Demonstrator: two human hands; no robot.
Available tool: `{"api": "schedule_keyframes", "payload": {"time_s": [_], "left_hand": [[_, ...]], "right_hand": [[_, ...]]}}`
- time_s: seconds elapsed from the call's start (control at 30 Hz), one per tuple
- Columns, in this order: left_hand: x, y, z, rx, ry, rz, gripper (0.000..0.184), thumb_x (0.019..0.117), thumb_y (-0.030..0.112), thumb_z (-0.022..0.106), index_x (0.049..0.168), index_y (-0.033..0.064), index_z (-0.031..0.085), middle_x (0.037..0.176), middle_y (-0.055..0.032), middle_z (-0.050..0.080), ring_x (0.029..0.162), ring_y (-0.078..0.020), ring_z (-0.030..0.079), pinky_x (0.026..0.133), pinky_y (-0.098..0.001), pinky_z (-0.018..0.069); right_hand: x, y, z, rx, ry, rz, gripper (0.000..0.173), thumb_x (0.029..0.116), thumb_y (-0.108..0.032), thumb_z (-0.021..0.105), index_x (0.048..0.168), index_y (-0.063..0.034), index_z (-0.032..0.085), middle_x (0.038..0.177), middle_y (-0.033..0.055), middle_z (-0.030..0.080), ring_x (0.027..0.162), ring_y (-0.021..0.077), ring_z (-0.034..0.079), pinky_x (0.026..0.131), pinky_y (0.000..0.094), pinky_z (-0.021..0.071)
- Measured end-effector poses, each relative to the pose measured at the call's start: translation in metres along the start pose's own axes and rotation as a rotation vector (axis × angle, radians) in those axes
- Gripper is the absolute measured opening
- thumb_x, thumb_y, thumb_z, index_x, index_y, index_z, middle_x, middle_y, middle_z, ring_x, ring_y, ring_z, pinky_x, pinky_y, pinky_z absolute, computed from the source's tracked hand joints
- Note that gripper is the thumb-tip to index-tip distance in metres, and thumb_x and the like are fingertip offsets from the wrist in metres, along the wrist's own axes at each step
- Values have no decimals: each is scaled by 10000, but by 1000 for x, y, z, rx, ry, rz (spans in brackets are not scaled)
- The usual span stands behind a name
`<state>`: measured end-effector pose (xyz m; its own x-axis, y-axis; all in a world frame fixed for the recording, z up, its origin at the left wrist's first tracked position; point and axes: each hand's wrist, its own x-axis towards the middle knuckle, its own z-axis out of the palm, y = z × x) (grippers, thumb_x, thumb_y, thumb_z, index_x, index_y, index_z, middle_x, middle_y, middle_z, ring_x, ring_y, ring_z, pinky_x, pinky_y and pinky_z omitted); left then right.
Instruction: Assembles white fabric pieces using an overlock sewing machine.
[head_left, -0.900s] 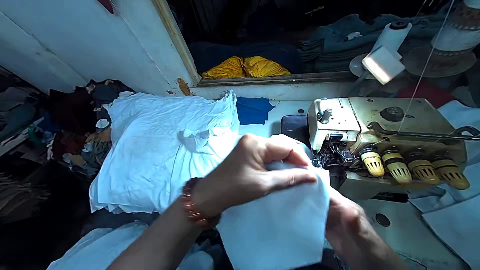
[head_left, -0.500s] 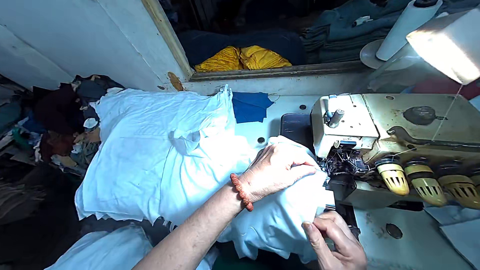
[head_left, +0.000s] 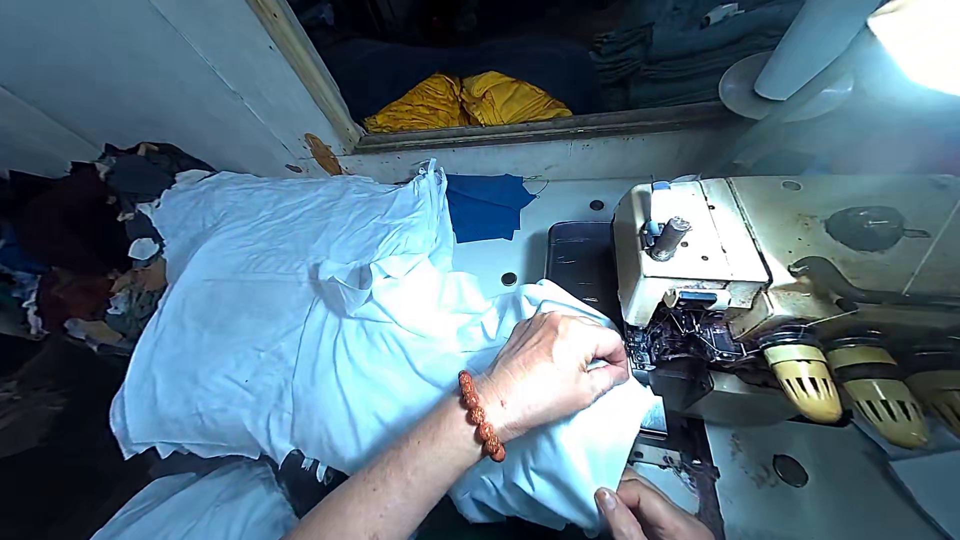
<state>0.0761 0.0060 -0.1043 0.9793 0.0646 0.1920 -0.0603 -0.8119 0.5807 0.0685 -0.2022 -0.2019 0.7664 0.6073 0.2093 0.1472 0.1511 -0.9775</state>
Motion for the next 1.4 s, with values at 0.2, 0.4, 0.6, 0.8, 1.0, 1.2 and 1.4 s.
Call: {"api": "schedule_keyframes", "payload": {"time_s": [0.2,0.4,0.6,0.8,1.0,1.2,1.4], "left_hand": [[-4,8,16,157,153,79,108,905,171,689,813,118,709,722,25,612,630,-88,607,512,-272,481],[-23,15,32,447,294,252,148,935,88,609,888,73,749,822,-56,665,676,-185,630,536,-299,496],[-18,-2,30,438,301,215,210,943,138,597,1019,118,792,1112,-56,749,998,-237,695,808,-399,554],[22,-32,21,365,401,93,186,955,117,615,869,66,771,1141,-101,746,1105,-282,688,919,-448,538],[24,-53,15,413,699,47,188,971,70,600,1048,39,769,896,-108,734,856,-256,705,793,-405,542],[-110,-41,-29,210,-123,-902,471,985,266,644,1434,134,591,902,-162,714,858,-378,684,813,-600,528],[-173,-58,-27,-29,459,-834,249,1024,70,502,1162,-55,667,781,-100,702,624,-166,673,620,-368,592]], "right_hand": [[-3,-6,-3,245,55,162,272,883,100,610,978,-155,599,785,-147,705,686,-56,647,636,140,544],[0,-16,-20,390,58,208,320,859,63,640,978,-221,553,772,-159,645,666,-69,601,611,115,505],[18,-30,-31,358,43,197,333,847,91,606,944,-221,542,750,-156,634,644,-60,592,586,127,507],[55,-39,-24,105,111,156,328,775,128,608,860,-165,490,628,-155,551,521,-71,496,476,103,413],[57,-40,-22,41,125,102,342,773,130,610,829,-187,492,609,-178,532,516,-88,482,477,95,409],[58,-38,-26,95,93,135,344,802,141,593,838,-181,479,605,-176,532,514,-81,481,483,99,415],[41,-29,-34,226,27,258,332,850,122,606,948,-192,565,671,-176,645,614,-39,614,607,173,540]]}}
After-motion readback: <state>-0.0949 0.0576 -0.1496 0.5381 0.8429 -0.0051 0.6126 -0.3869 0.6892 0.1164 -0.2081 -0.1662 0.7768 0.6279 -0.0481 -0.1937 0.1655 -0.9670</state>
